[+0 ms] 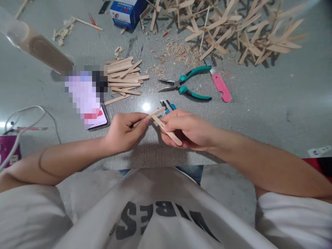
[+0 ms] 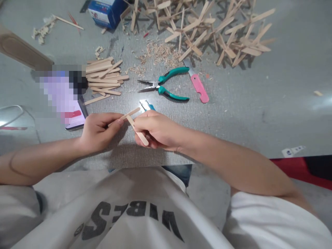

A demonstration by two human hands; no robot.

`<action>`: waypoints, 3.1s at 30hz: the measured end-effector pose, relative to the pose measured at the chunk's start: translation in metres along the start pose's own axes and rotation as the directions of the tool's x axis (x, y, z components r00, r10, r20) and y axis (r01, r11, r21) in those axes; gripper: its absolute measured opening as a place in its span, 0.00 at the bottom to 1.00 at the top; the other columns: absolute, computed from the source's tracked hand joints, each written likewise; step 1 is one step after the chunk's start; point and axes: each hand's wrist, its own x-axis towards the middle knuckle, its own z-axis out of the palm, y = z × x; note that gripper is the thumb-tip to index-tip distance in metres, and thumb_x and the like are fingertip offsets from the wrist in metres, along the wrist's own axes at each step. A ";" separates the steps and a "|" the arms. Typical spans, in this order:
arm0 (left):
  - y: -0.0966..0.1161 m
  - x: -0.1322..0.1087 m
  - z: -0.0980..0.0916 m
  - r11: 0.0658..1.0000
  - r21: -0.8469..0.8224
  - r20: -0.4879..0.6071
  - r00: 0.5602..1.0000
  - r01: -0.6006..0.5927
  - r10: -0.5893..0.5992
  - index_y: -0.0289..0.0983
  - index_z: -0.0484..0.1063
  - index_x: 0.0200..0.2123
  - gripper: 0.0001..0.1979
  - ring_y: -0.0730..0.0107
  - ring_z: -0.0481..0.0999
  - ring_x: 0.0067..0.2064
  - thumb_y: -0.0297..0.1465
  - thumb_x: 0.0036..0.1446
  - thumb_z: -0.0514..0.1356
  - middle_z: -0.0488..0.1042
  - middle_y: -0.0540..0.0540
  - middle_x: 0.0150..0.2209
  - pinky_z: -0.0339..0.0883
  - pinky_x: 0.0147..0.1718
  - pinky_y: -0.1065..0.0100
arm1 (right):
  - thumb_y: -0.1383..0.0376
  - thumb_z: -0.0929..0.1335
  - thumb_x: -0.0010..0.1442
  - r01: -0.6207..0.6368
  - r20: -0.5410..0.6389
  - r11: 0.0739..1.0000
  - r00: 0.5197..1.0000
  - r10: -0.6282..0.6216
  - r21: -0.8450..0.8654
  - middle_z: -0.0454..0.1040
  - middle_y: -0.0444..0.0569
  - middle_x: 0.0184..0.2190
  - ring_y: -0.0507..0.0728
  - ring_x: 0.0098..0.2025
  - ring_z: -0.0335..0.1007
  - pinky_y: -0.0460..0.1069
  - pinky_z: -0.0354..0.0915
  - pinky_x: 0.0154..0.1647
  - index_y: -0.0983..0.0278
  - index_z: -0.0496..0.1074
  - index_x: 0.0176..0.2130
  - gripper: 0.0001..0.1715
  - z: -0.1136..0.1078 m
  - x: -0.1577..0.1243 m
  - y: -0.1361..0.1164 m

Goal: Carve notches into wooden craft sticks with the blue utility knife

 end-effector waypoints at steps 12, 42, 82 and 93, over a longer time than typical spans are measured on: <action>0.000 0.000 0.001 1.000 0.018 0.008 1.000 -0.024 0.024 0.33 0.85 0.38 0.16 0.77 0.62 0.23 0.34 0.72 0.59 0.69 0.52 0.21 0.57 0.22 0.75 | 0.66 0.67 0.50 -0.088 -0.044 0.991 0.995 0.093 0.104 0.68 0.45 0.14 0.46 0.12 0.51 0.41 0.48 0.11 0.62 0.65 0.19 0.11 0.003 -0.001 0.000; -0.005 -0.007 -0.004 0.960 -0.259 -0.041 0.994 -0.108 0.101 0.36 0.75 0.28 0.12 0.78 0.60 0.19 0.28 0.65 0.59 0.66 0.54 0.17 0.53 0.19 0.72 | 0.56 0.68 0.70 -0.098 -0.226 0.219 0.678 -0.699 -0.971 0.83 0.52 0.36 0.61 0.36 0.77 0.54 0.66 0.41 0.62 0.78 0.48 0.15 -0.019 0.017 0.000; -0.006 0.003 -0.011 0.972 -0.234 0.017 1.000 -0.003 0.008 0.37 0.66 0.23 0.18 0.81 0.59 0.21 0.30 0.67 0.60 0.64 0.55 0.20 0.53 0.20 0.75 | 0.66 0.77 0.56 0.280 -0.379 0.958 0.881 -0.281 -0.059 0.84 0.42 0.32 0.55 0.24 0.82 0.42 0.70 0.15 0.57 0.71 0.36 0.12 -0.043 0.001 -0.012; -0.006 0.003 -0.011 0.951 -0.310 0.043 0.999 0.004 0.009 0.39 0.60 0.22 0.19 0.81 0.55 0.20 0.28 0.67 0.59 0.59 0.56 0.18 0.49 0.18 0.74 | 0.71 0.70 0.58 0.453 -0.537 0.882 0.780 -0.321 0.131 0.87 0.41 0.40 0.53 0.45 0.88 0.45 0.84 0.47 0.52 0.83 0.44 0.18 -0.043 -0.006 -0.012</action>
